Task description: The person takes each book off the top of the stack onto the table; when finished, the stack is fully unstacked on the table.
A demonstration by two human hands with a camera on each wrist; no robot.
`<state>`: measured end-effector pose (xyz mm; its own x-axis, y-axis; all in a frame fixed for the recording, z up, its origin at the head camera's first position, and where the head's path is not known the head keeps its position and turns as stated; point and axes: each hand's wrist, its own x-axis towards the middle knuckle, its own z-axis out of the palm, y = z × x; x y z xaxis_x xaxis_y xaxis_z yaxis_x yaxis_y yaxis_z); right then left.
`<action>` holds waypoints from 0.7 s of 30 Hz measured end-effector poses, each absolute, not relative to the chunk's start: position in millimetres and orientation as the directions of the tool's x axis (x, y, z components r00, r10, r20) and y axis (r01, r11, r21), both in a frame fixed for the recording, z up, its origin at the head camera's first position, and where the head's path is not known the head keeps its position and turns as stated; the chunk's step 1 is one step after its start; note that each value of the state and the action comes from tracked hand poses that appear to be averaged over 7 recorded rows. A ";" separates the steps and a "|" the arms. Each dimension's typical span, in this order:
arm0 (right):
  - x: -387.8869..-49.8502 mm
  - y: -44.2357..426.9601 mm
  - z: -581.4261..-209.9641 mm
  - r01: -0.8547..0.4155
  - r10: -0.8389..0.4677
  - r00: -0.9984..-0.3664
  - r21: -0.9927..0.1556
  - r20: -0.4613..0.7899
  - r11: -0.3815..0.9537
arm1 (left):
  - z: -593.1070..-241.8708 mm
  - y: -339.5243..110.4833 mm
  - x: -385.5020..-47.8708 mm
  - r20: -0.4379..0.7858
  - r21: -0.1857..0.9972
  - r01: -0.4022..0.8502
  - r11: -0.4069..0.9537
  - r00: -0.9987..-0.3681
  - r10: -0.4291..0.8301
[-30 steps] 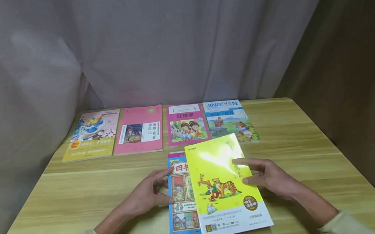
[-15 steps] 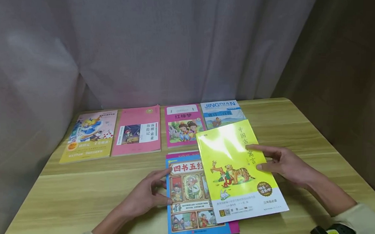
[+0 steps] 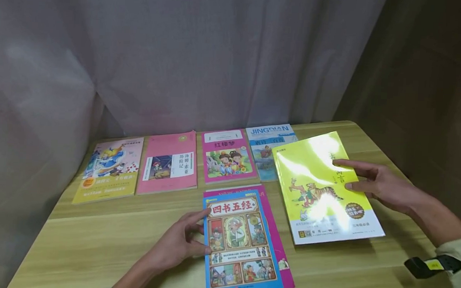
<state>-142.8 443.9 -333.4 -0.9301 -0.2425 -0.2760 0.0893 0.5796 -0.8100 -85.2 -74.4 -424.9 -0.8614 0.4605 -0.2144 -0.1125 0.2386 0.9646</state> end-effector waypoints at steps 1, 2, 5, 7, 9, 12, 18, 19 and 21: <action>-144.4 449.6 -332.7 0.100 -0.226 -0.932 -0.801 -0.283 0.590 | -424.9 -74.4 -85.0 -0.212 0.965 -0.111 0.238 -0.861 0.462; -145.8 455.3 -331.9 0.099 -0.212 -0.936 -0.787 -0.282 0.609 | -424.8 -74.4 -84.9 -0.213 0.965 -0.112 0.236 -0.860 0.463; -150.9 471.4 -329.5 0.138 -0.161 -0.940 -0.767 -0.301 0.627 | -424.5 -74.5 -84.4 -0.217 0.966 -0.121 0.228 -0.858 0.466; -154.5 481.6 -328.0 0.160 -0.137 -0.940 -0.760 -0.312 0.629 | -424.2 -74.8 -84.1 -0.218 0.966 -0.122 0.229 -0.858 0.464; -158.3 490.7 -327.0 0.173 -0.122 -0.941 -0.759 -0.315 0.628 | -424.0 -74.9 -83.9 -0.222 0.966 -0.128 0.225 -0.858 0.463; -163.2 502.1 -325.5 0.166 -0.101 -0.947 -0.736 -0.305 0.657 | -424.0 -75.0 -83.7 -0.220 0.966 -0.126 0.226 -0.859 0.462; -174.1 517.0 -319.6 0.244 -0.053 -0.925 -0.696 -0.376 0.675 | -423.8 -74.3 -84.1 -0.210 0.970 -0.122 0.212 -0.858 0.468; -175.8 519.1 -318.9 0.255 -0.048 -0.922 -0.696 -0.384 0.671 | -423.5 -74.2 -84.3 -0.209 0.971 -0.122 0.208 -0.858 0.469; -178.6 523.3 -317.3 0.268 -0.044 -0.918 -0.700 -0.393 0.662 | -422.5 -74.1 -84.6 -0.207 0.972 -0.123 0.202 -0.857 0.472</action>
<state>-178.6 523.3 -317.3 -0.9184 -0.0442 -0.3933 0.2678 0.6622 -0.6998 -84.6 -74.1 -422.5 -0.8572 0.4718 -0.2067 -0.1230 0.2022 0.9716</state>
